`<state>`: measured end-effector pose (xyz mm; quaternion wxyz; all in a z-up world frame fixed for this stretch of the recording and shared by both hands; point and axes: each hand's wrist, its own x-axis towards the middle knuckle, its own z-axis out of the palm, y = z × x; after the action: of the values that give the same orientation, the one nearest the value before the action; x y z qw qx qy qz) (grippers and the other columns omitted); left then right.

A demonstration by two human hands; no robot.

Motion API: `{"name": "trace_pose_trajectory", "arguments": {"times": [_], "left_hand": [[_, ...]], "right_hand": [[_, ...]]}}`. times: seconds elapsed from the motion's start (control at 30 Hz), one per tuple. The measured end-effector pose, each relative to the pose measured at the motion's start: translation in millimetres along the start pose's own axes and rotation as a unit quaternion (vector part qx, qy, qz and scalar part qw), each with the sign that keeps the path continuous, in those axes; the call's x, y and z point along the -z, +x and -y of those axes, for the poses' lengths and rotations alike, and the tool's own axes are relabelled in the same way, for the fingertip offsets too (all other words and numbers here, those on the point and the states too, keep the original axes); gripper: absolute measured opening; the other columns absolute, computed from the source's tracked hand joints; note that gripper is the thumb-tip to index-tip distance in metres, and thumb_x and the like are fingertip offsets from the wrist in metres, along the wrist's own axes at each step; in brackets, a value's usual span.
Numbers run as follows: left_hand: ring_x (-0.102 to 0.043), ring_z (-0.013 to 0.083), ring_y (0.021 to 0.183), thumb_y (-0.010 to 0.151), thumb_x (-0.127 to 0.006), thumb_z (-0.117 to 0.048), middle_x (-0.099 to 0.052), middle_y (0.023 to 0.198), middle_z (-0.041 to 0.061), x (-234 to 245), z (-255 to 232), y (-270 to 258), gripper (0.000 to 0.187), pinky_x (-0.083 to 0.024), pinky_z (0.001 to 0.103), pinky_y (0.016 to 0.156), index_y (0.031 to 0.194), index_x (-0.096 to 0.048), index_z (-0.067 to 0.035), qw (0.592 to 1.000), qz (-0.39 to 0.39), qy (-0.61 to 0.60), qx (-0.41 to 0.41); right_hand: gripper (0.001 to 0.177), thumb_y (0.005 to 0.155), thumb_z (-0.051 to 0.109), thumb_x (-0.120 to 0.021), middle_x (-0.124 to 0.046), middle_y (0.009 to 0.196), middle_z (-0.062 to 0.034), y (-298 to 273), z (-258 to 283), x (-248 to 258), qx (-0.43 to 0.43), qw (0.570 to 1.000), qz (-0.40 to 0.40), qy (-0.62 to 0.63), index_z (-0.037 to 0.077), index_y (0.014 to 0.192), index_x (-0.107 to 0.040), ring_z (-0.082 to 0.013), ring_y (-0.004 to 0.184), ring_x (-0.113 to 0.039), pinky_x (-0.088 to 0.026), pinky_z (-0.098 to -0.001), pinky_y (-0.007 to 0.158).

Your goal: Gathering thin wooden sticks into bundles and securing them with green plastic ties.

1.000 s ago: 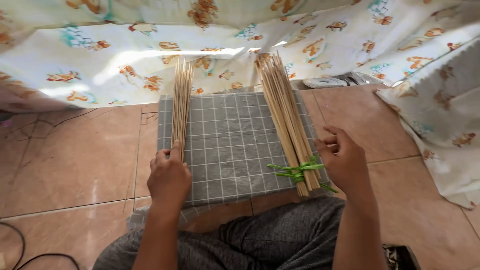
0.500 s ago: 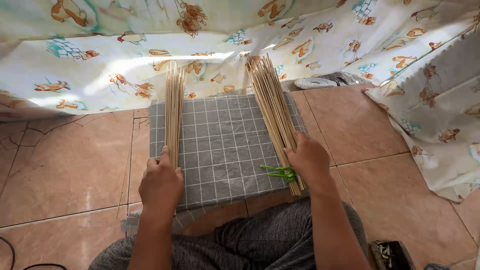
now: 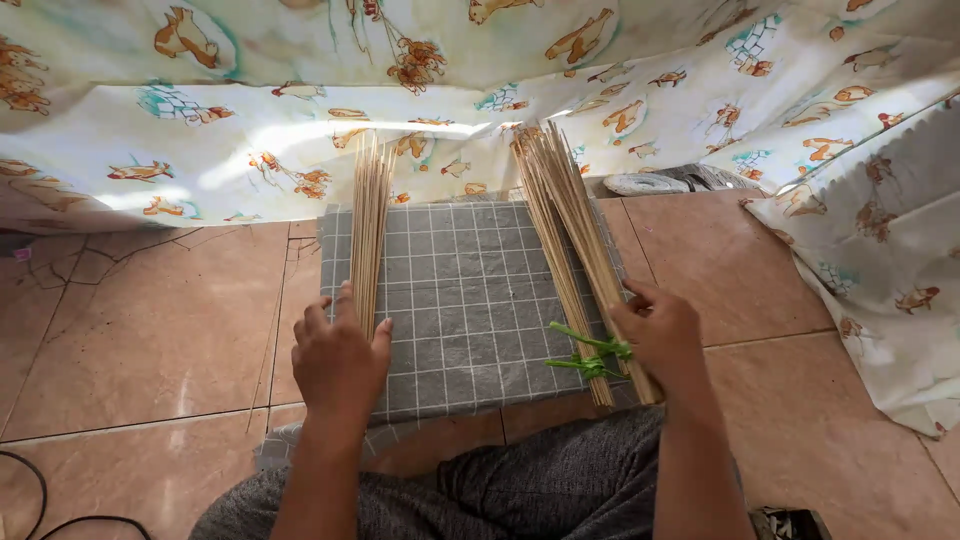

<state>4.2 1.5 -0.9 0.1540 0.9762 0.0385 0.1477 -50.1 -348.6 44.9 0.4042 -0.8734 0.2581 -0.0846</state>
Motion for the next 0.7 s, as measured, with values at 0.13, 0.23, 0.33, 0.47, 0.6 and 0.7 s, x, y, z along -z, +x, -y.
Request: {"name": "trace_pose_trajectory", "arguments": {"times": [0.13,0.23,0.33,0.47,0.6,0.7], "left_hand": [[-0.068,0.0435,0.111,0.084,-0.079,-0.039,-0.064,0.122,0.026,-6,5,0,0.066,-0.061,0.055,0.082,0.140,-0.062,-0.009,1.000,0.023,-0.012,0.016],[-0.072,0.0434,0.102,0.084,-0.079,-0.041,-0.067,0.113,0.026,-7,11,-1,0.073,-0.062,0.057,0.077,0.145,-0.057,-0.007,0.993,0.115,-0.008,0.041],[-0.074,0.0437,0.101,0.084,-0.081,-0.034,-0.069,0.112,0.026,-11,14,2,0.072,-0.063,0.056,0.077,0.145,-0.056,-0.007,0.989,0.140,0.003,0.054],[-0.072,0.0489,0.103,0.086,-0.075,-0.027,-0.069,0.114,0.031,-7,13,6,0.069,-0.061,0.060,0.079,0.147,-0.054,-0.001,0.975,0.163,-0.121,0.088],[-0.071,0.0429,0.101,0.087,-0.071,-0.024,-0.068,0.117,0.036,22,-13,5,0.074,-0.057,0.056,0.075,0.152,-0.047,0.003,0.802,0.195,-0.524,0.212],[-0.071,0.0300,0.083,0.091,-0.060,-0.012,-0.072,0.108,0.030,7,-17,-1,0.058,-0.059,0.041,0.068,0.145,-0.050,0.006,0.615,0.210,-0.720,0.243]], "right_hand": [[0.052,0.082,0.027,-0.080,-0.073,0.096,-0.0248,6,-14,4,0.009,0.998,-0.028,0.064,0.001,0.127,-0.073,-0.0334,0.093,-0.071,-0.055,-0.0500,0.083],[0.049,0.083,0.028,-0.082,-0.073,0.095,-0.0207,7,-18,-5,0.014,0.997,-0.031,0.074,0.003,0.125,-0.074,-0.0292,0.093,-0.071,-0.056,-0.0472,0.081],[0.056,0.079,0.029,-0.079,-0.073,0.095,-0.0202,7,-14,-15,0.015,0.998,-0.012,-0.058,0.007,0.130,-0.073,-0.0346,0.090,-0.073,-0.056,-0.0494,0.086],[0.056,0.082,0.024,-0.074,-0.072,0.101,-0.0162,5,-12,-24,0.049,0.983,0.045,-0.169,0.011,0.136,-0.070,-0.0356,0.099,-0.073,-0.057,-0.0503,0.090],[0.054,0.087,0.021,-0.070,-0.068,0.107,-0.0157,-1,5,-19,0.060,0.971,0.071,-0.220,0.010,0.139,-0.066,-0.0378,0.107,-0.071,-0.054,-0.0500,0.095],[0.050,0.090,0.024,-0.067,-0.067,0.114,-0.0159,-1,-8,-22,0.095,0.971,0.057,-0.212,0.012,0.139,-0.067,-0.0396,0.114,-0.067,-0.052,-0.0498,0.099]]}}
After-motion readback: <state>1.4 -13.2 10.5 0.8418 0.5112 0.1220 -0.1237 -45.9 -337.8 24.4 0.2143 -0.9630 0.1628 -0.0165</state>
